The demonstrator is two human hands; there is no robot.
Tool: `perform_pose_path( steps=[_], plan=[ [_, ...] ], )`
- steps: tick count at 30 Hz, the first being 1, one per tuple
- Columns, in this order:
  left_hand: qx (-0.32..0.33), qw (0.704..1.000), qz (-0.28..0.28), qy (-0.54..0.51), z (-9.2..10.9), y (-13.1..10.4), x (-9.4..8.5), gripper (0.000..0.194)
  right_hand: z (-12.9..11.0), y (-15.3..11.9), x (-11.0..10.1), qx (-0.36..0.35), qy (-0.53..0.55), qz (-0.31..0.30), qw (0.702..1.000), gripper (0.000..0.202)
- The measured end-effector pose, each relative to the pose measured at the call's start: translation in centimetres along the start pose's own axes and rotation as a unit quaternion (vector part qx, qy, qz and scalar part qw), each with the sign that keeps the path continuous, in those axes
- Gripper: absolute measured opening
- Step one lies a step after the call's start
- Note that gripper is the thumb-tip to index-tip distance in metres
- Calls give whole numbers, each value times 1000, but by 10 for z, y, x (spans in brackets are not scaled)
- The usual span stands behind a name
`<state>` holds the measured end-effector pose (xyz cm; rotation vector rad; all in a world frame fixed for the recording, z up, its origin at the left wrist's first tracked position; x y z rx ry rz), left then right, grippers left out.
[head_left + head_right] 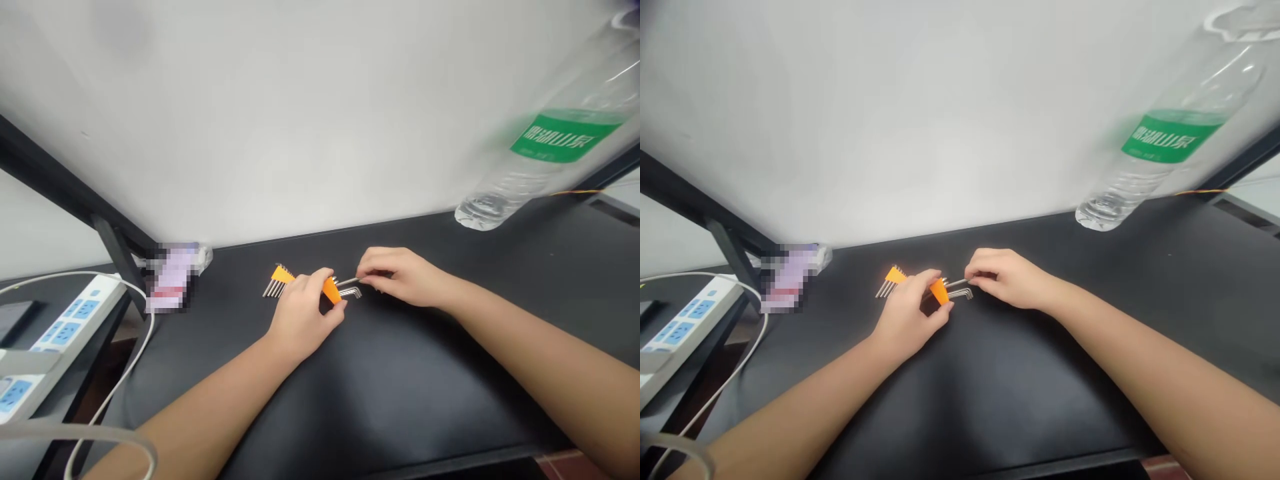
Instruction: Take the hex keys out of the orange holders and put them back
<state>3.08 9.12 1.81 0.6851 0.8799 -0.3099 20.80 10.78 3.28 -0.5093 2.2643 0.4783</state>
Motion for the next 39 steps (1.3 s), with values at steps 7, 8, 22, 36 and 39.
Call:
perform_pose_path(
  steps=[7, 8, 22, 36, 39],
  plan=[
    [0, 1000, -16, -7, 0, 0, 2, 52, -7, -2, 0, -31, -18, -14, 999, 19],
    [-2, 1000, -19, -11, -1, 0, 3, 52, -8, -3, 0, -33, -18, -17, 999, 20],
    [17, 998, -57, -34, 7, -3, 7, 57, -7, -1, 8, 17, -44, 2, 999, 8],
    [-25, 996, -55, -67, -3, -6, 11, 65, 23, -4, 13, 174, -218, -46, 959, 5],
    [-39, 996, -42, -71, -6, -7, 10, 66, 24, -7, 11, 186, -217, -66, 956, 8]
  ],
)
Point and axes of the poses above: each hand's wrist, its own y-axis towards the middle knuckle, its own x-axis out of the palm, z = x × y, the point moved 8 cm from there along y, towards the middle knuckle, and after that the axes turned 5 degrees about x, right-handed, at the moved point
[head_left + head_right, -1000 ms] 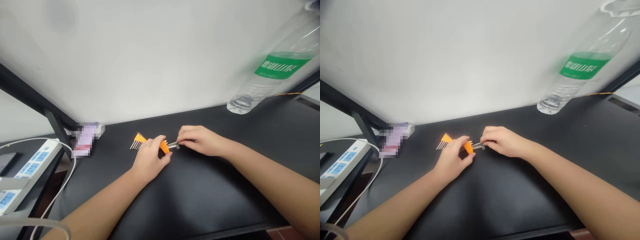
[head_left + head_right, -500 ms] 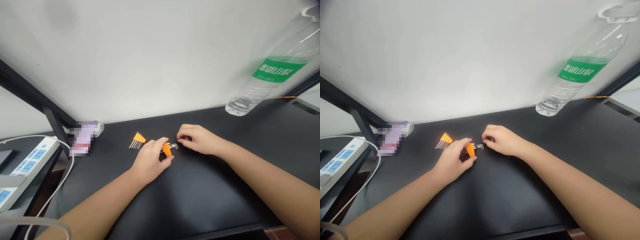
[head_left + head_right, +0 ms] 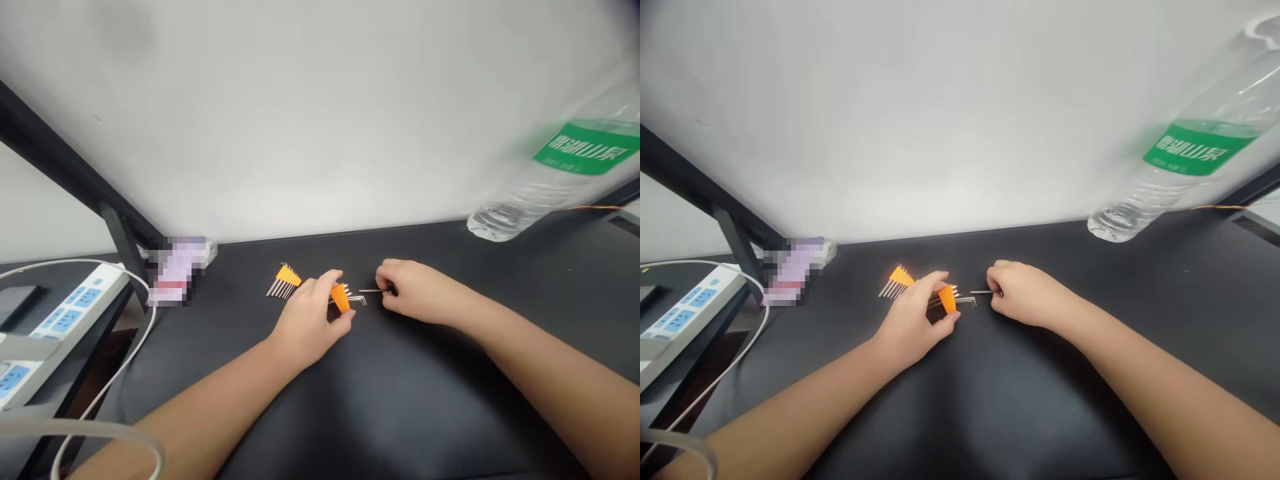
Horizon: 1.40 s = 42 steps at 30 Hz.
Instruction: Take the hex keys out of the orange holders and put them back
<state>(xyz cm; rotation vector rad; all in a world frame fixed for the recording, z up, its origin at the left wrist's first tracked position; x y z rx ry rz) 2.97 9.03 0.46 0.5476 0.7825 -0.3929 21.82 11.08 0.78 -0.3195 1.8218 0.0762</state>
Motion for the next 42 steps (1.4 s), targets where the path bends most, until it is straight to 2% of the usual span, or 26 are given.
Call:
perform_pose_path(
  steps=[4, 7, 14, 18, 23, 28, 31, 36, 42],
  plan=[
    [-4, 1000, 20, -6, -1, 1, -4, 62, -17, -4, -7, -76, 57, -5, 995, 9],
    [-3, 1000, 29, -4, 0, 1, -5, 59, -32, -11, -15, -143, 102, 21, 984, 8],
    [3, 999, 38, -12, 0, 2, -6, 57, -37, -18, -20, -194, 104, 57, 974, 11],
    [13, 999, 41, -12, 1, 1, -6, 57, -36, -21, -23, -203, 99, 62, 972, 13],
    [22, 1000, 19, 5, 3, 2, -3, 59, -44, -25, -23, -218, 119, 82, 965, 18],
    [40, 999, 22, 20, 8, 3, -6, 57, -59, -24, -16, -230, 186, 51, 954, 15],
    [33, 999, 17, 17, 7, 3, -6, 53, -59, -22, -15, -215, 226, 41, 949, 11],
    [21, 999, 21, 12, 6, 3, -6, 50, -40, -14, -15, -164, 135, 56, 976, 6],
    [19, 1000, 19, 9, 5, 3, -6, 49, -27, -4, -3, -132, 88, 21, 987, 5]
  ],
)
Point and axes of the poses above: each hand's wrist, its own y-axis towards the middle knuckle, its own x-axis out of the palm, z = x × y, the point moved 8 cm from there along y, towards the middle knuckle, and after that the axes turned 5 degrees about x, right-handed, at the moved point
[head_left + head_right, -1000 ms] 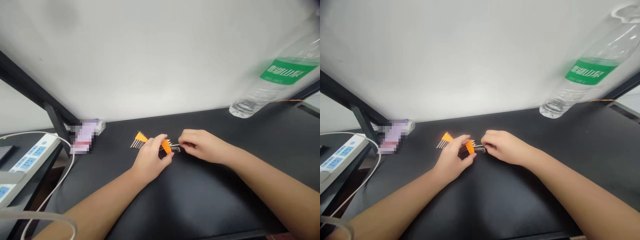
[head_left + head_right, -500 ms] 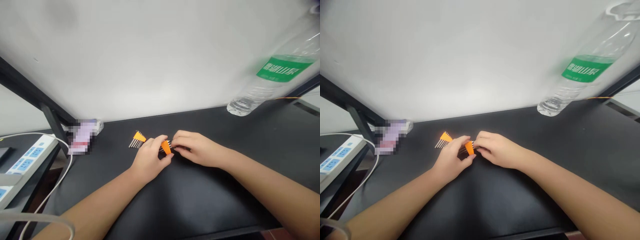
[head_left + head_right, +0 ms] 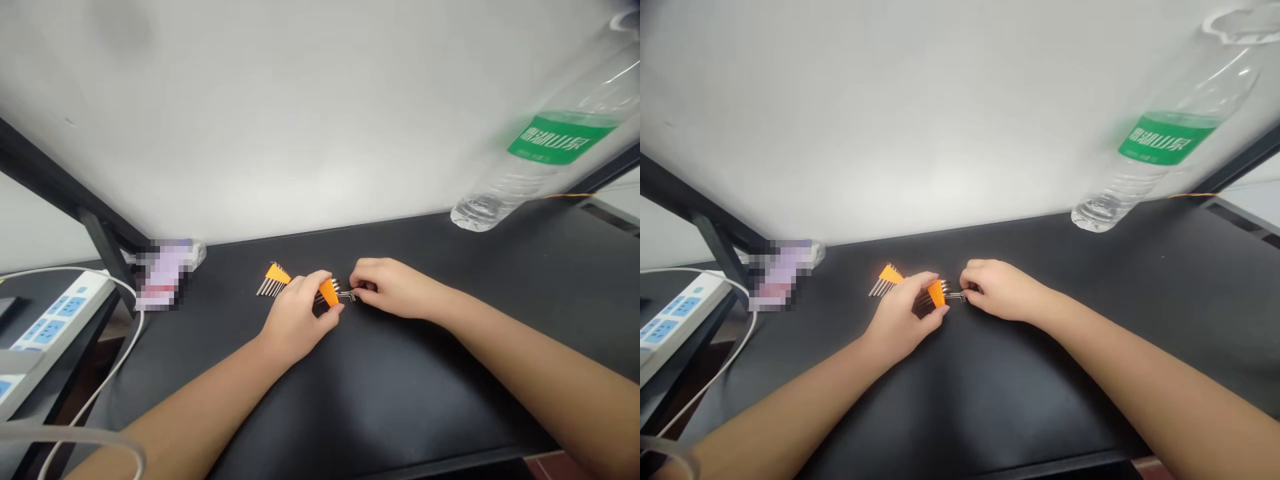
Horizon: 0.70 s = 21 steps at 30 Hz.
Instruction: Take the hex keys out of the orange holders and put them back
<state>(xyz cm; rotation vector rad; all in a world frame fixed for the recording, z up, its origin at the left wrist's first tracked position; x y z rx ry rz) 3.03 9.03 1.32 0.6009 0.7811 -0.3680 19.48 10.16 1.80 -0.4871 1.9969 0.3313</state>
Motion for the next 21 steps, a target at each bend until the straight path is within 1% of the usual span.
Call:
perform_pose_path(
  steps=[5, 10, 12, 14, 17, 21],
  plan=[
    [6, 1000, 0, -1, 1, 0, 0, 47, 0, 1, 4, 13, -14, -14, 1000, 9],
    [5, 1000, 4, 1, 1, 0, 0, 48, 15, -6, 1, 88, -93, -33, 991, 8],
    [5, 1000, 10, 2, 0, 0, -1, 47, 18, -9, -1, 101, -119, -39, 987, 9],
    [0, 1000, 16, 5, -1, 0, -2, 47, 15, -10, -3, 87, -117, -44, 988, 11],
    [-10, 1000, 21, 10, -4, 0, -3, 46, 3, -10, -6, 47, -84, -45, 994, 13],
    [-4, 1000, 21, 13, -2, 1, -4, 45, -15, -9, -10, -11, -30, -26, 999, 13]
  ],
)
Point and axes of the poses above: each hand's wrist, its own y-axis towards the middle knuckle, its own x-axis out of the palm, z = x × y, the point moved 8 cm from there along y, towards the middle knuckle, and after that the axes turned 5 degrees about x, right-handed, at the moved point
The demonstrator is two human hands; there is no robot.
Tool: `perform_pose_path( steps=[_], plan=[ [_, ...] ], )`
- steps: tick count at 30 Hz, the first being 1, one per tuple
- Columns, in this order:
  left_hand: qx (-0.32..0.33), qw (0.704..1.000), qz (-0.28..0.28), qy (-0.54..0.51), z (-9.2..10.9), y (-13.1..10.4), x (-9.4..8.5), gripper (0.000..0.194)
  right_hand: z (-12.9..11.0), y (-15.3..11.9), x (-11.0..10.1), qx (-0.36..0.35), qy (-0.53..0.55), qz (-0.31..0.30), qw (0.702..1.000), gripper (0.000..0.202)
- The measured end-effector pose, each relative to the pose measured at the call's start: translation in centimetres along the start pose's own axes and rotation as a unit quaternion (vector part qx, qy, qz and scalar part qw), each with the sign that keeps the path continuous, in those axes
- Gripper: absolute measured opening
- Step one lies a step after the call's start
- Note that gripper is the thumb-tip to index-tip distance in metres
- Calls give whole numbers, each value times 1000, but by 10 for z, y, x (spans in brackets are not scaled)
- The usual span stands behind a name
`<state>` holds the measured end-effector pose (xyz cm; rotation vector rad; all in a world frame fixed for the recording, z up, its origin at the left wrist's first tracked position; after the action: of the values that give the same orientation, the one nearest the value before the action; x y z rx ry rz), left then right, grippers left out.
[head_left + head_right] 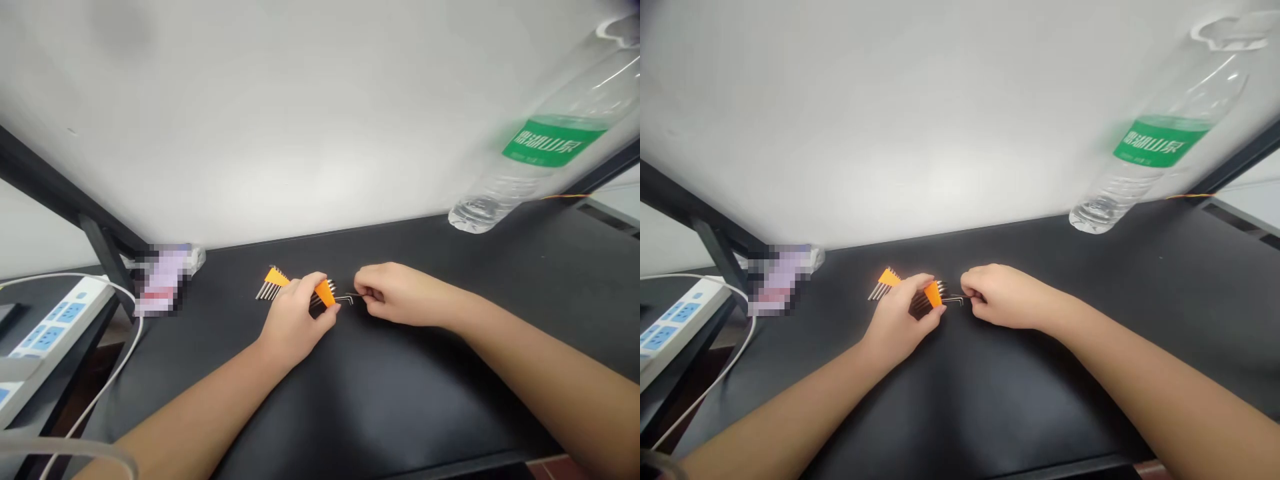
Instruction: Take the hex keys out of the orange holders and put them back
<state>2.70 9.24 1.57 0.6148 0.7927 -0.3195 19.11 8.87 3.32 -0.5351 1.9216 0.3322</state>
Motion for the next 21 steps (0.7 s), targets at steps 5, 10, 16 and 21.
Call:
perform_pose_path(
  steps=[5, 10, 16, 21],
  plan=[
    [7, 1000, -6, 3, 3, 1, 0, 46, -8, -1, 2, -46, 13, 21, 999, 13],
    [7, 1000, -8, 4, 3, 0, 1, 46, -8, -1, 3, -57, 17, 27, 998, 14],
    [9, 1000, -3, 1, 3, 0, 0, 45, -11, -5, -4, -60, 38, 25, 997, 13],
    [10, 1000, -10, 0, 4, 0, 0, 46, -13, -6, -7, -79, 42, 24, 996, 15]
  ],
)
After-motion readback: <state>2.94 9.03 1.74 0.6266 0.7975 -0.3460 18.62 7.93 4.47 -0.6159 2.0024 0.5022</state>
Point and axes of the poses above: each hand's wrist, its own y-axis towards the middle knuckle, its own x-axis out of the palm, z = x × y, the point moved 8 cm from there along y, towards the middle knuckle, and after that the axes turned 5 degrees about x, right-handed, at the moved point
